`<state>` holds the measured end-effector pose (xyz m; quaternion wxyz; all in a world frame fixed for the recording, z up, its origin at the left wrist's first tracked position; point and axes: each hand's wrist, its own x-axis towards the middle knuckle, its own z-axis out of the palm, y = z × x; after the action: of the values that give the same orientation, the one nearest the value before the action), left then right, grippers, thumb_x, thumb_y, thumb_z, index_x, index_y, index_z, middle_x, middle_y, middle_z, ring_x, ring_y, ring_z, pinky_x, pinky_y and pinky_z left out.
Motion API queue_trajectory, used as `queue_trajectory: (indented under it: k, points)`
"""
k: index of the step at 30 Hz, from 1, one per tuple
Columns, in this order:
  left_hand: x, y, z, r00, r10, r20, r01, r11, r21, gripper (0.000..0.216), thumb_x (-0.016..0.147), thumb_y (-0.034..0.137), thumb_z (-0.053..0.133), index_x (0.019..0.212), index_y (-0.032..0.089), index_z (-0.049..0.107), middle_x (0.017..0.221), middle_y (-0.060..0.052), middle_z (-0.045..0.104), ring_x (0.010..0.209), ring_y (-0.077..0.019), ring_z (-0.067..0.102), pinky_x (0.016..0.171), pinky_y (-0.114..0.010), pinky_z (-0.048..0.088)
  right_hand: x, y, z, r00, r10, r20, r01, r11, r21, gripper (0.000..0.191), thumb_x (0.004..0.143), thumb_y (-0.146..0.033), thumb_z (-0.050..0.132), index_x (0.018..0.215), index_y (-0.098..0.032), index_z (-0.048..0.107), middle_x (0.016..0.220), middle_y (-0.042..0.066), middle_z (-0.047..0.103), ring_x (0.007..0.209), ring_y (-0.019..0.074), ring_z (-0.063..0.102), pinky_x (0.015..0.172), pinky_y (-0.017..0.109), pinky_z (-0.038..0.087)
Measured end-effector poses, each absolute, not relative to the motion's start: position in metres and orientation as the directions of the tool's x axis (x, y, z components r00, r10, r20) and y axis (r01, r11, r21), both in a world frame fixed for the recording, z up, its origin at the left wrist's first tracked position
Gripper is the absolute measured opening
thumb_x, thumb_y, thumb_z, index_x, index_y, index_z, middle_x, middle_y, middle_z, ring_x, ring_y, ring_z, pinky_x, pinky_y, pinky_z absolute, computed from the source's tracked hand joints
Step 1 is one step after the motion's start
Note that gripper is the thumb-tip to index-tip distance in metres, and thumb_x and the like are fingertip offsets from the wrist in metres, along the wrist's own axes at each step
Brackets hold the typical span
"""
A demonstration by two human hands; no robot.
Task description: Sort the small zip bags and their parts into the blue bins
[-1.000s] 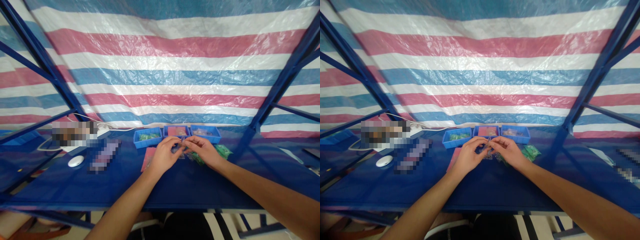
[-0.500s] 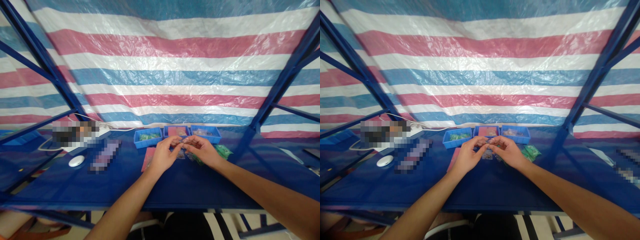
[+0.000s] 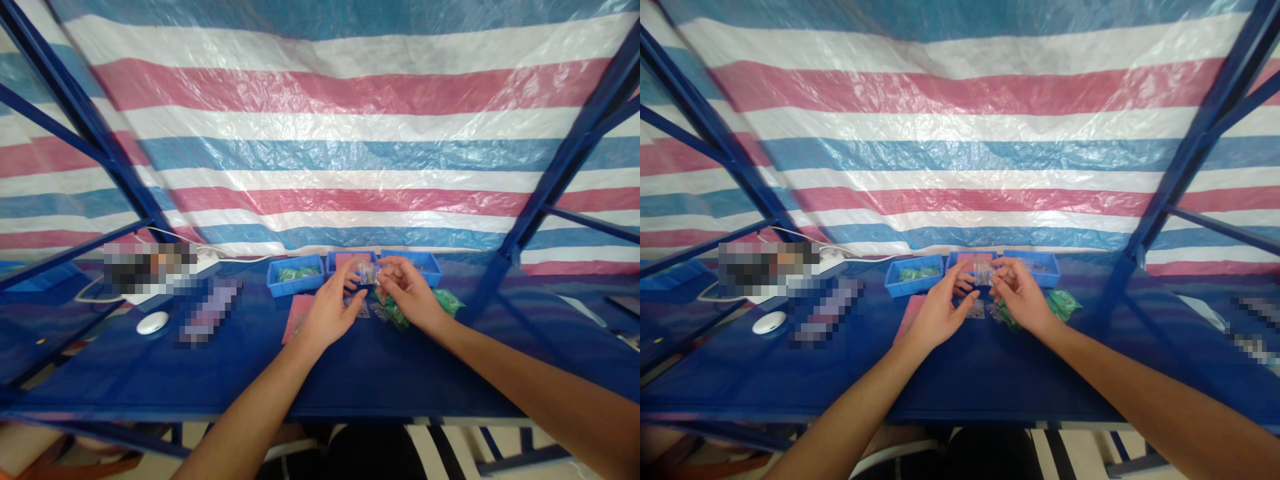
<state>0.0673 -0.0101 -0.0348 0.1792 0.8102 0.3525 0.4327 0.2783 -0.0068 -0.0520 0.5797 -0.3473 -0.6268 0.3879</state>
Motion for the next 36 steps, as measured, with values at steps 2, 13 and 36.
queue_trajectory:
  k: [2,13,36]
  points:
    - [0.066,-0.009,-0.036,0.409,0.705,0.579,0.443,-0.708,0.55,0.061,0.098,0.029,0.063,0.154,0.024,0.04,0.126,-0.01,0.068,0.106,-0.022,0.069,0.093,-0.038,0.06,0.285,-0.004,-0.05,-0.025,0.852,0.524,0.105,0.523,-0.846,0.034,0.098,-0.051,0.062,0.124,-0.029,0.058,0.085,0.001,0.063,0.068,0.0183,0.063,0.062,0.033,0.054]
    - [0.06,-0.011,-0.034,0.638,0.602,0.48,0.526,-0.796,0.299,0.025,0.101,0.032,0.058,0.115,0.02,0.074,0.125,-0.011,0.067,0.123,-0.0273,0.061,0.111,-0.044,0.05,0.334,0.017,-0.035,0.1,0.662,0.742,0.666,0.51,-0.544,0.031,0.101,-0.037,0.055,0.127,-0.022,0.06,0.101,0.008,0.07,0.082,0.0236,0.067,0.076,0.038,0.055]
    - [0.063,-0.007,-0.038,0.587,0.606,0.537,0.38,-0.792,0.478,0.034,0.097,0.014,0.06,0.128,0.023,0.07,0.116,-0.008,0.073,0.102,-0.02,0.071,0.093,-0.033,0.058,0.311,-0.003,-0.037,-0.273,0.69,0.67,0.62,0.659,-0.426,0.019,0.098,-0.036,0.063,0.111,-0.025,0.07,0.105,0.008,0.074,0.1,0.0275,0.068,0.094,0.045,0.055]
